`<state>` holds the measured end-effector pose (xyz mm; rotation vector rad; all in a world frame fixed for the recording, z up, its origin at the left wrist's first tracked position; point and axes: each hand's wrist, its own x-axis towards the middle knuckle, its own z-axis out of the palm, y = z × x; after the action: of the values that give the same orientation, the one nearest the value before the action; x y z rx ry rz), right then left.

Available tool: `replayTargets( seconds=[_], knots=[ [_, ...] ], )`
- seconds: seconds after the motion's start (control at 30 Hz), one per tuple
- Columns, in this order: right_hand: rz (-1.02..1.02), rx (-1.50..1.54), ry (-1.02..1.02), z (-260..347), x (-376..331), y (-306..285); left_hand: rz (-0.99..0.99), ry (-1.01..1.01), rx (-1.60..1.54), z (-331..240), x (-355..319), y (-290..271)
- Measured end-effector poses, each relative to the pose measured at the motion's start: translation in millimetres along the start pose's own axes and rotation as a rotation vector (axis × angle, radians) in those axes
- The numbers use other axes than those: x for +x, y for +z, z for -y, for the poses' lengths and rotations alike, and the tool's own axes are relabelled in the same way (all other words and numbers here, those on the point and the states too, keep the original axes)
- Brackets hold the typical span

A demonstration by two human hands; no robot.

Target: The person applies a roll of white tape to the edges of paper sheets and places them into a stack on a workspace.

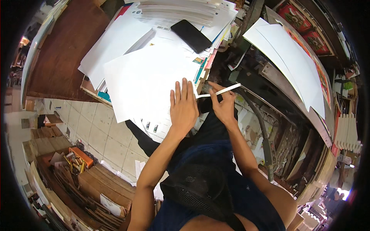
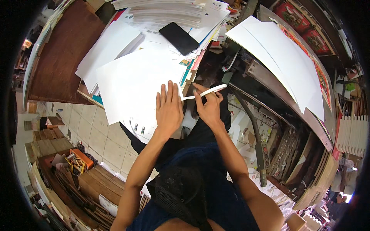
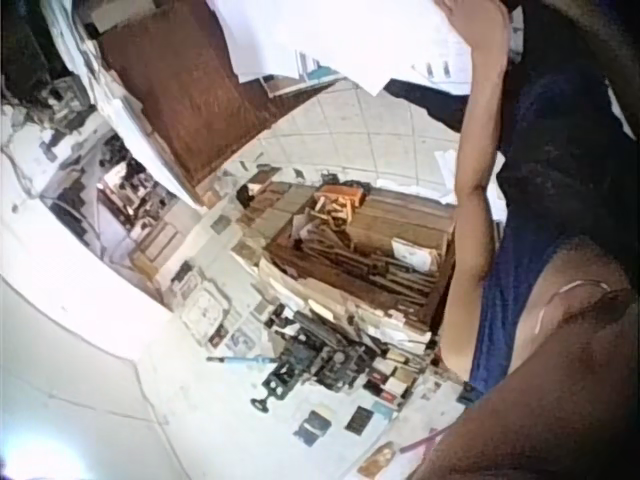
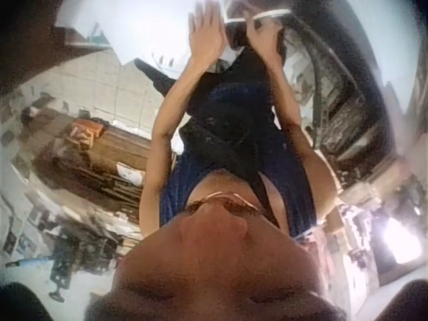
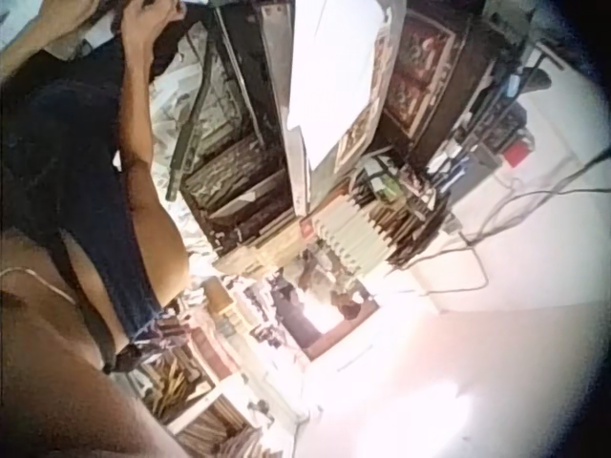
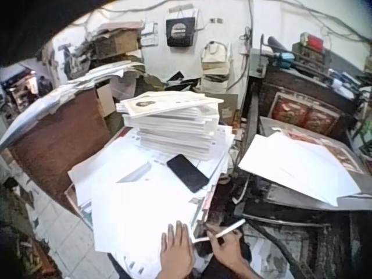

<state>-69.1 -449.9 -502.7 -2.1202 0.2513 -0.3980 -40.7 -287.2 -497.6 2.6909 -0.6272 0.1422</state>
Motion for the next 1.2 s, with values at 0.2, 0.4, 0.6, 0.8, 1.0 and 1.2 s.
replayTargets(
  seconds=[0.2, 0.4, 0.6, 0.8, 1.0, 1.2],
  knots=[
    [0.022, 0.014, 0.012, -2.0, 2.5, 0.2, 0.005, -0.042, 0.004, -5.8, 3.0, 1.0],
    [-0.015, 0.009, -0.070, 7.6, 7.3, 0.6, 0.003, -0.070, -0.020, -7.5, 3.6, 2.0],
    [-0.015, 0.046, -0.070, 18.0, 8.4, 1.4, -0.007, -0.088, -0.031, -8.5, 5.3, 1.9],
    [-0.113, -0.096, -0.468, 51.0, -23.1, -11.3, -0.006, -0.078, 0.018, -7.3, 4.5, 2.8],
    [-0.351, -0.051, -0.322, 59.0, -13.4, -48.1, 0.174, -0.166, -0.526, 28.7, 22.3, -28.1],
    [-0.348, 0.130, -0.159, 22.5, -27.0, -54.2, 0.076, 0.007, 0.085, 78.3, -18.5, -39.1]
  ],
)
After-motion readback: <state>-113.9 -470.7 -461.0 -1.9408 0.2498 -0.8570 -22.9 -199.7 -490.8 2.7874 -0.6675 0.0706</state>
